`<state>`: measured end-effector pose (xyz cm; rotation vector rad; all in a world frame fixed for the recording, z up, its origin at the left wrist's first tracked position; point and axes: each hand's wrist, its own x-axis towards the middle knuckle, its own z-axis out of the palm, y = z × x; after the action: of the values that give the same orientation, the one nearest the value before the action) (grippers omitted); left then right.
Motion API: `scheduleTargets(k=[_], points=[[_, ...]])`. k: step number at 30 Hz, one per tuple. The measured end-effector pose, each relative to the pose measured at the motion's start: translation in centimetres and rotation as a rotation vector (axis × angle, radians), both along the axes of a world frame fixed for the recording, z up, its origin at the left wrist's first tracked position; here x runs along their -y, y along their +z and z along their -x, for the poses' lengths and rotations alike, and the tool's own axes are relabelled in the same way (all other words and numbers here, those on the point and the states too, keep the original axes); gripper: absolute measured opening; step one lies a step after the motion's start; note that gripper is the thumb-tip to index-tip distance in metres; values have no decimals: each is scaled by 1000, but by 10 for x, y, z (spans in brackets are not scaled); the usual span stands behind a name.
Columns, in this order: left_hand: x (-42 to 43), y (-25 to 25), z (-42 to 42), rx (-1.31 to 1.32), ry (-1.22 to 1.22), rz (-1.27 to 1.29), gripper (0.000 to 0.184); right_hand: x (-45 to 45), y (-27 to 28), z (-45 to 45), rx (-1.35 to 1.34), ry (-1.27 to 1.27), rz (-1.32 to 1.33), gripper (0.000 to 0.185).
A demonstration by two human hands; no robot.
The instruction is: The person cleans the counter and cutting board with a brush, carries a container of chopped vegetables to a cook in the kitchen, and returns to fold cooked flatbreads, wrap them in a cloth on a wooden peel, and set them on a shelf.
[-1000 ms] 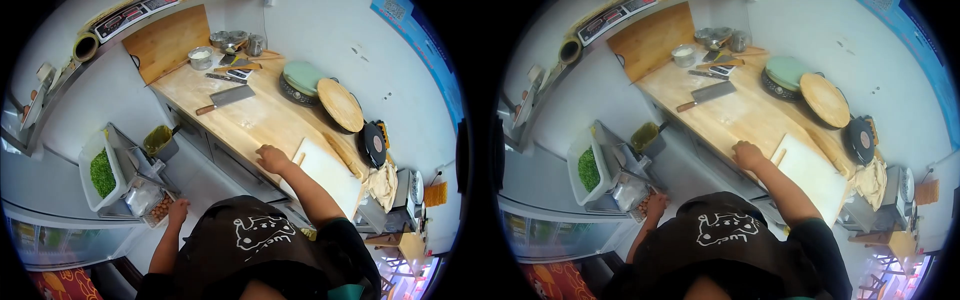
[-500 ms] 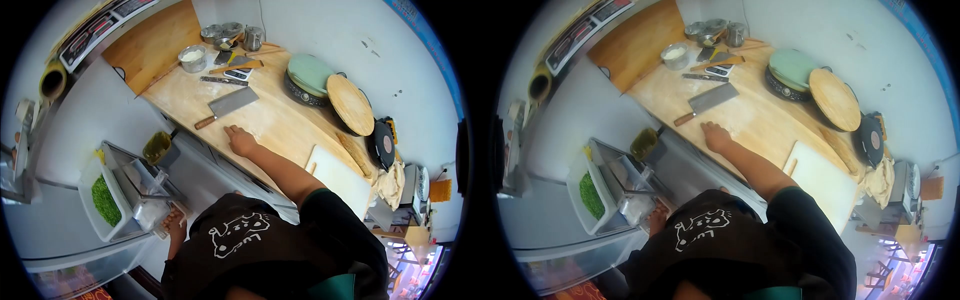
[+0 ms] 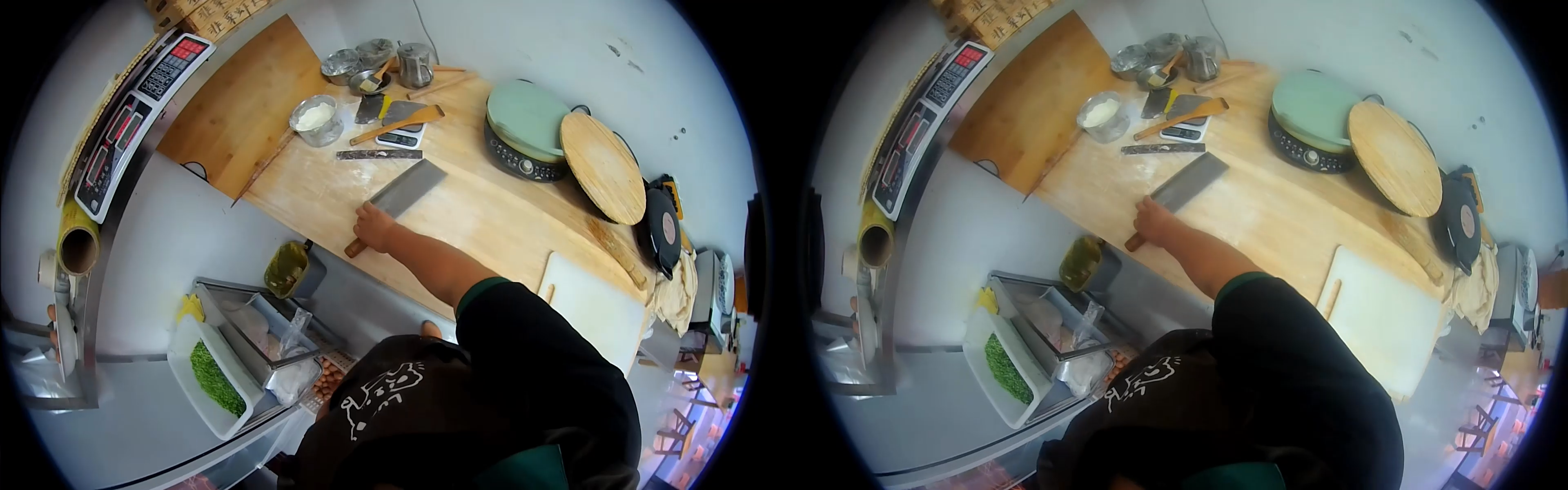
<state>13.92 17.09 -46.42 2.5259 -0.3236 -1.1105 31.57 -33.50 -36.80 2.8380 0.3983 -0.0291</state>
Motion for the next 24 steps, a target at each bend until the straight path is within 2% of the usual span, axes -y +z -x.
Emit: scheduleTargets(k=[3,7,9,12,15,17,19,20,21,22,23,24], points=[[-1,-8,-26,-2,-36,-5,41,-3,28,7,-199,4,7,16],[-3,-19,-57,10,-100,-10,42,8,43,49,-19,-171,-141,14],[0,-24,-71,14,-136,-12,42,27,56,81,4,-289,-210,13],[11,-33,-87,0,-209,-3,43,62,60,141,-47,-410,-158,11],[28,-45,-99,-13,-299,-9,43,100,48,202,-60,-540,-124,8],[42,-53,-104,4,-369,-24,44,131,25,243,103,-598,-155,10],[64,-62,-106,66,-445,-66,44,151,34,264,-70,-718,-156,10],[76,-63,-107,82,-469,-85,44,164,22,288,70,-628,-201,10],[86,-34,-109,4,-432,-29,48,169,21,300,60,-748,-242,10],[97,-3,-110,-76,-392,23,51,181,19,307,12,-752,-203,12],[100,0,-111,-74,-295,33,54,196,0,311,-53,-960,-154,12],[104,-2,-111,-77,-218,48,56,208,-2,318,-95,-933,-159,13]])
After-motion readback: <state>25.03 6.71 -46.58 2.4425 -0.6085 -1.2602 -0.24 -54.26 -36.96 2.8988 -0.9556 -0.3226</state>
